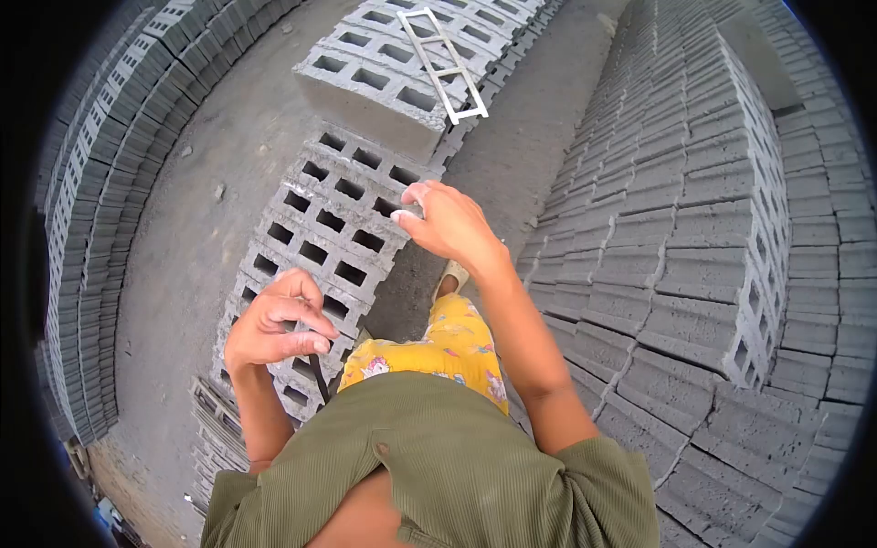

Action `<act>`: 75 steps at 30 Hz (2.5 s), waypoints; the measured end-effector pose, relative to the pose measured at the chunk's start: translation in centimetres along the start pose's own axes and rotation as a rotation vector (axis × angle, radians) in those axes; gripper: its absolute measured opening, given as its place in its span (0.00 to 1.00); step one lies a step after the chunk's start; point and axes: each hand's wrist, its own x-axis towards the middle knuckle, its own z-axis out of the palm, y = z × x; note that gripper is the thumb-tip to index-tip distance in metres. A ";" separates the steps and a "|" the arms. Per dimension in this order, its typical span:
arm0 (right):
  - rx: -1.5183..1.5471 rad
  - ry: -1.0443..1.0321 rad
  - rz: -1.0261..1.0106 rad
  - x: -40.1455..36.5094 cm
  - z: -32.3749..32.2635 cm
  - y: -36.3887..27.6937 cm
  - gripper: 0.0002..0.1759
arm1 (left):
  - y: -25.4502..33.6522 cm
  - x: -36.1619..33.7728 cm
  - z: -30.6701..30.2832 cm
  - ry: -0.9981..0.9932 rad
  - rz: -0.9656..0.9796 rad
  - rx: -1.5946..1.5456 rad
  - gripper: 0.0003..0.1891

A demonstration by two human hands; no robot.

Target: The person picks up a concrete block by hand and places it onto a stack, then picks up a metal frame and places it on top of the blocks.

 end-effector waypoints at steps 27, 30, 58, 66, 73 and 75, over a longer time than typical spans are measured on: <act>0.057 0.088 0.713 4.4 -12.1 21.4 0.22 | 10.4 29.2 6.3 0.115 0.257 -1.394 0.05; 0.131 -0.021 0.637 8.9 -11.1 20.8 0.23 | 7.8 30.9 1.9 -0.011 0.487 -1.069 0.05; -0.371 0.269 0.308 33.0 -10.0 29.0 0.54 | -20.6 36.8 0.3 0.404 -0.550 0.878 0.31; -0.617 -0.327 -1.003 34.0 -8.8 27.3 0.33 | -22.3 40.2 1.9 0.287 -0.920 0.971 0.29; -0.725 -0.419 -1.135 36.0 -5.3 28.1 0.12 | -24.0 40.4 2.1 0.308 -0.994 0.947 0.14; -0.738 -0.505 -1.146 36.4 -5.4 27.6 0.10 | -24.1 40.4 2.3 0.312 -0.971 0.930 0.11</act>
